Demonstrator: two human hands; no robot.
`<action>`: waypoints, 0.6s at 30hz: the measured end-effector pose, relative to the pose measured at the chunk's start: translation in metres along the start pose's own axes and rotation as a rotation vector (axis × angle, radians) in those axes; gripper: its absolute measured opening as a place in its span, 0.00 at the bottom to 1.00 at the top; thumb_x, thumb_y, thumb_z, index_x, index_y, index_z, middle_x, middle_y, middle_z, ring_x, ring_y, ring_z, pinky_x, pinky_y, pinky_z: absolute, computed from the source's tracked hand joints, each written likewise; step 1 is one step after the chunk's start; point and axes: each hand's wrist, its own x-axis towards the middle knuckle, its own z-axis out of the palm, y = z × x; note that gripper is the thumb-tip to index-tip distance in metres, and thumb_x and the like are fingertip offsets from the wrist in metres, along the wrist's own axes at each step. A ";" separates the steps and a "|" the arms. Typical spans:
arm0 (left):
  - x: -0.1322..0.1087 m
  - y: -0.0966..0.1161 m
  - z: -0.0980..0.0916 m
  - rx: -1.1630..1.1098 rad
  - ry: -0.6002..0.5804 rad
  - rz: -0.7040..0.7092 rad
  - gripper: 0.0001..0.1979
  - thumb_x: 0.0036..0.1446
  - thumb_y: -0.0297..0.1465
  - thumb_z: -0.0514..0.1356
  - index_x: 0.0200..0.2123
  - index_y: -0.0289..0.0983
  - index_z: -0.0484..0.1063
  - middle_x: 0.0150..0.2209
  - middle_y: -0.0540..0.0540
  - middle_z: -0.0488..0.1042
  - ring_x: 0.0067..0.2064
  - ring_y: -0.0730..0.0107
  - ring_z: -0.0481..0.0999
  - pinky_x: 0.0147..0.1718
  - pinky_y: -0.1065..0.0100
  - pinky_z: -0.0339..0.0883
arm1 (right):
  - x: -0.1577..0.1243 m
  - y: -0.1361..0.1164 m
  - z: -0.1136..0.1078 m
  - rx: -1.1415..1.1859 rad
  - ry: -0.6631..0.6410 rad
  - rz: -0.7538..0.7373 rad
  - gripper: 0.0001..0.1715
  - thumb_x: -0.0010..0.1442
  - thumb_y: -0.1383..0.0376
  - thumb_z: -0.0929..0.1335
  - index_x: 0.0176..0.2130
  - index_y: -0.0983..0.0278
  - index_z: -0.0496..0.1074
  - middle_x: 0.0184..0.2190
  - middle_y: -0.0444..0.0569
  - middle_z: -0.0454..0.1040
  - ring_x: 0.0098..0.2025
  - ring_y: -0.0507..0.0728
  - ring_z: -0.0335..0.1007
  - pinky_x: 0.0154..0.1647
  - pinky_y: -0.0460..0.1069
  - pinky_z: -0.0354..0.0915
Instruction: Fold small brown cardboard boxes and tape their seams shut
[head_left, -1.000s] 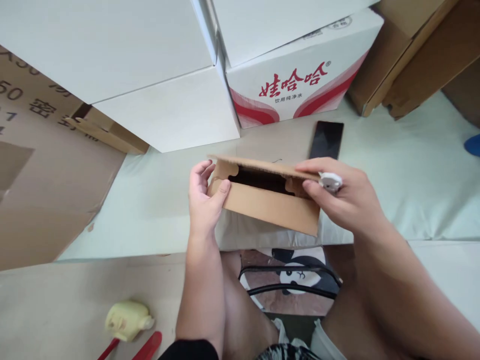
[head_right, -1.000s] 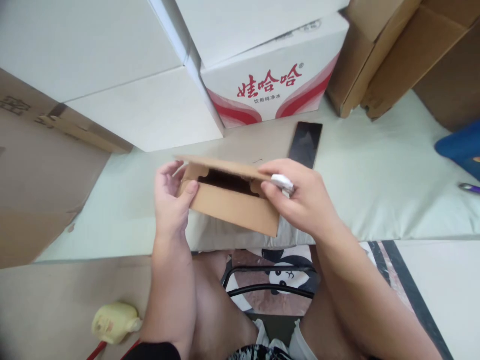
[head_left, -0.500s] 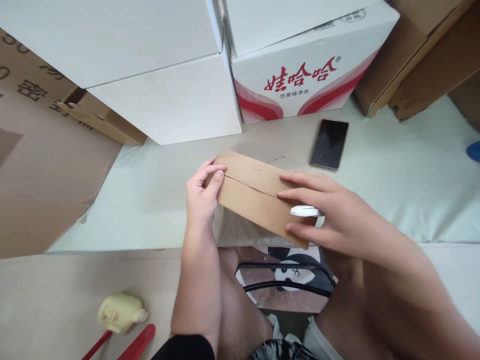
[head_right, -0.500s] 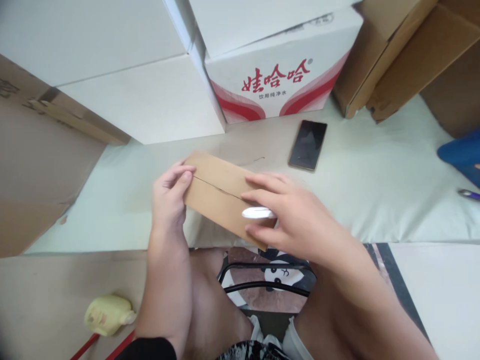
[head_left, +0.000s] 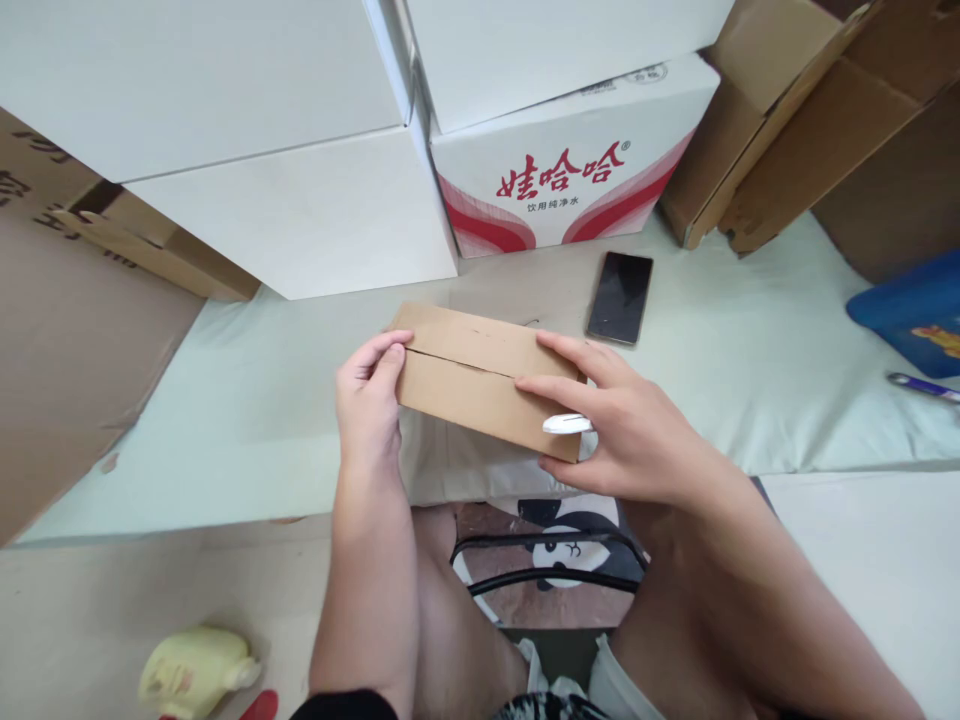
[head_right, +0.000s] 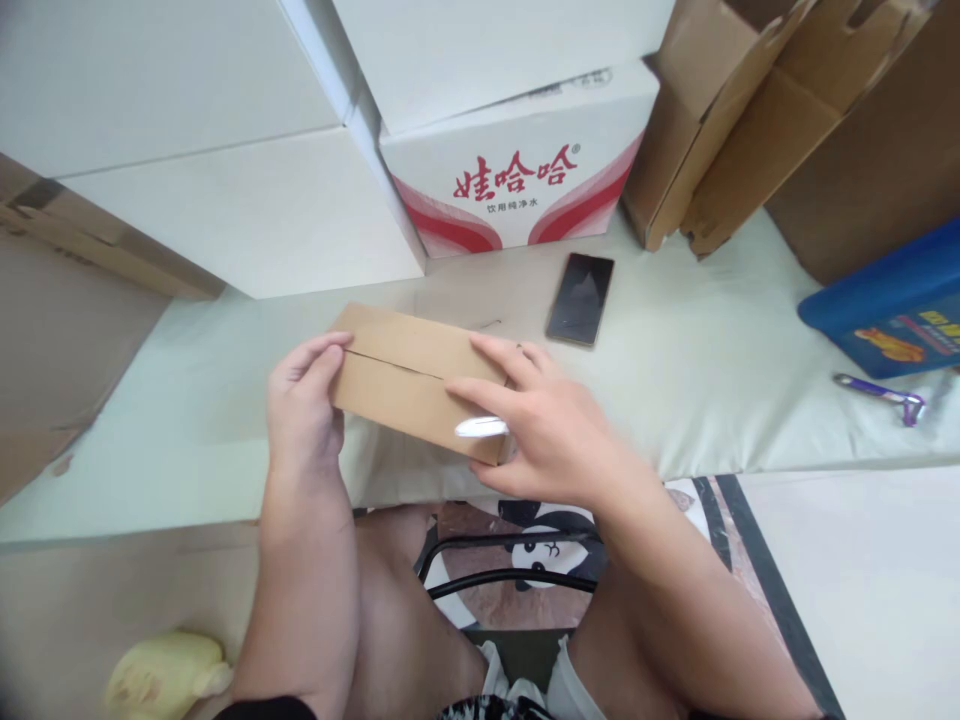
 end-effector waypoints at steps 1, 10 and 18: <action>0.000 0.001 -0.002 -0.014 -0.005 -0.020 0.09 0.47 0.38 0.68 0.32 0.41 0.82 0.41 0.46 0.82 0.49 0.57 0.79 0.49 0.61 0.71 | 0.001 0.001 0.000 0.028 0.044 -0.039 0.33 0.51 0.62 0.76 0.57 0.60 0.76 0.69 0.63 0.63 0.66 0.76 0.64 0.61 0.70 0.68; -0.003 -0.002 -0.014 -0.194 -0.405 -0.060 0.26 0.49 0.51 0.66 0.48 0.43 0.81 0.63 0.45 0.73 0.68 0.44 0.65 0.63 0.53 0.64 | -0.001 0.005 -0.026 0.421 0.263 0.237 0.23 0.50 0.54 0.76 0.46 0.57 0.78 0.57 0.53 0.74 0.60 0.71 0.71 0.59 0.66 0.69; -0.030 0.005 -0.013 -0.368 -0.566 -0.174 0.32 0.47 0.56 0.67 0.50 0.46 0.74 0.61 0.44 0.73 0.57 0.47 0.76 0.47 0.56 0.75 | -0.002 0.027 -0.026 1.051 0.105 0.738 0.32 0.45 0.43 0.75 0.46 0.55 0.76 0.41 0.50 0.80 0.35 0.62 0.76 0.26 0.53 0.68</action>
